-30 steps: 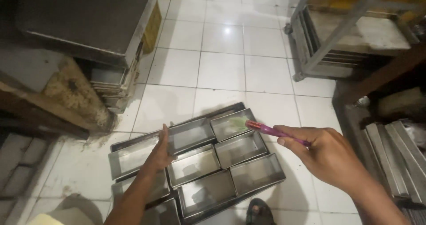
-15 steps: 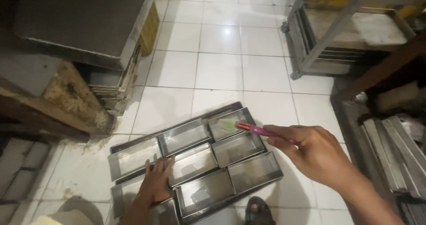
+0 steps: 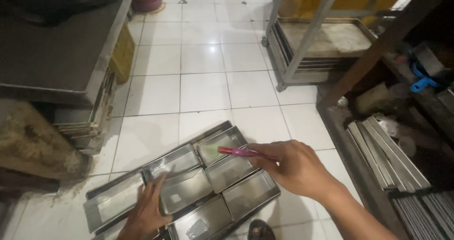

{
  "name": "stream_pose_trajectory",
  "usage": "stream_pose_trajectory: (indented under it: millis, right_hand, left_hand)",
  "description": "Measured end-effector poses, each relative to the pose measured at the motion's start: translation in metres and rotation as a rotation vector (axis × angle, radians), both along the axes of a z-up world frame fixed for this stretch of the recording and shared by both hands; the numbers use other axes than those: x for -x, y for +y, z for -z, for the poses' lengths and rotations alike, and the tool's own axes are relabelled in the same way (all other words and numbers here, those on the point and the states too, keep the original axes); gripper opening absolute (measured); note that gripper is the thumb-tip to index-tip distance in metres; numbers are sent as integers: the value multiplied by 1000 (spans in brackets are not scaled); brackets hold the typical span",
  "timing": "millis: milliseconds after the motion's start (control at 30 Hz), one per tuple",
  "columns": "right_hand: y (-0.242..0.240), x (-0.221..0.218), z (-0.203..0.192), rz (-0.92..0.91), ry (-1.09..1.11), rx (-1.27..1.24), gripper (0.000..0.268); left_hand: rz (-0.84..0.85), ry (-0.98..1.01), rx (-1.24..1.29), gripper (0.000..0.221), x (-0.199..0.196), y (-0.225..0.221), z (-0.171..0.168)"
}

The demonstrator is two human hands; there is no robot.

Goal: Greasing the inside of rectangular bread tins using a brush and oil or butter.

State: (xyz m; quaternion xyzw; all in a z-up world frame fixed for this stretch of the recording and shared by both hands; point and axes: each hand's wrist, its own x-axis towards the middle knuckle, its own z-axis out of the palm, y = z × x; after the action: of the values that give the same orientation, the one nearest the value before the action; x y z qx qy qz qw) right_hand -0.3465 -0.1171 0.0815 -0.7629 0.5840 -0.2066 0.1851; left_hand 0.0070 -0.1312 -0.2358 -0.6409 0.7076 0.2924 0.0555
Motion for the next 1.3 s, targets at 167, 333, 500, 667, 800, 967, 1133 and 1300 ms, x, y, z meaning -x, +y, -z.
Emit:
stream_pose_trajectory:
  millis: [167,333,500,667,800,967,1133,1300]
  right_hand:
    - [-1,-12,-13,29,232,-333,27]
    - [2,-11,-1,-48,272,-357,24]
    - [7,-32,-3,-66,370,-381,26]
    - [12,-53,4,-39,354,-374,29]
    - [24,-94,8,-82,358,-282,32]
    - [69,-138,-38,-383,196,-568,31]
    - [18,-113,31,-288,432,246,55]
    - [58,-165,-20,-449,386,-116,50]
  left_hand:
    - [23,337,282,164,29,-10,33]
    - [53,183,378,174,39,-16,-9]
    - [52,226,667,173,26,8,-103]
    - [88,395,1060,150,25,55,-178]
    - [104,702,1143,115,37,73,-184]
    - [174,573,1424,118,22,77,-185]
    - [143,686,1413,131,9,86,-197]
    - [162,713,1353,130,0,81,-192]
